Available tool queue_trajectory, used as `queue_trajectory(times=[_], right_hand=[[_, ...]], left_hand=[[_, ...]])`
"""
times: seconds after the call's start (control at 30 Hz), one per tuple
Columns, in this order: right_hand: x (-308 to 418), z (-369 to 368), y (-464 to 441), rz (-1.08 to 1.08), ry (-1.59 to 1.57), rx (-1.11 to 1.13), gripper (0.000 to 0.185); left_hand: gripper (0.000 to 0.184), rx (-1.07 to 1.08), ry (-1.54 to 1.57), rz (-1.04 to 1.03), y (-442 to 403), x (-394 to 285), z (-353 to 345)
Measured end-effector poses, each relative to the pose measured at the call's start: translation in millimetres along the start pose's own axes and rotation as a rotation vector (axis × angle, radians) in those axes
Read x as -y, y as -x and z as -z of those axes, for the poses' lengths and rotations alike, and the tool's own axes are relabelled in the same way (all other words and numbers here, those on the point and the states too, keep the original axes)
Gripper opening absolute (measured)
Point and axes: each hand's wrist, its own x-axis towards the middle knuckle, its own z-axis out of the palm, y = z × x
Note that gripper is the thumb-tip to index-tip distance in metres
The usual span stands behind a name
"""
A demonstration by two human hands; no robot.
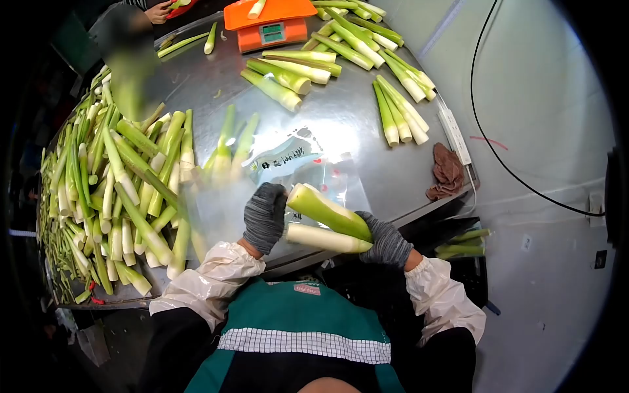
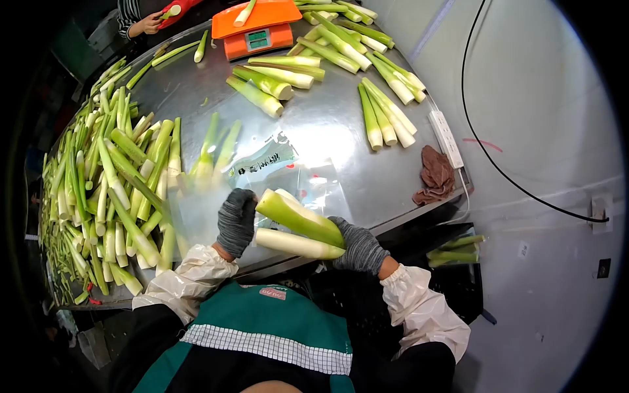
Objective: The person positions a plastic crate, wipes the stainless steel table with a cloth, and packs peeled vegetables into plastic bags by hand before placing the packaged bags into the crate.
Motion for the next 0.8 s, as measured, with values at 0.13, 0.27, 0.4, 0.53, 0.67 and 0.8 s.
queue_trajectory(times=[0.13,0.27,0.4,0.53,0.67,0.8], right_hand=[[2.5,-0.6,2.3,-0.080,0.132,0.002,0.084],[2.8,-3.0,3.7,-0.185,0.101,0.059,0.087],[-18.6,-15.8,1.1,-0.176,-0.208,0.015,0.087],[-11.5,-22.3,1.7,-0.219,-0.333,-0.004,0.085],[1.6,-38.4,-2.6,-0.256,-0.317,-0.115,0.089],[33.7,-40.1,-4.0,-0.457,-0.063,-0.144,0.081]], left_hand=[[0.012,-0.027,0.104,-0.006,-4.4,1.4,0.8],[0.018,0.119,-0.082,-0.218,-6.1,-4.1,11.0],[0.024,0.257,-0.194,-0.390,-1.5,-2.0,8.6],[0.016,0.247,-0.261,-0.344,7.3,4.3,1.0],[0.018,0.334,-0.379,-0.078,31.4,2.9,-9.5],[0.016,0.034,-0.011,-0.153,19.4,-18.2,-12.0]])
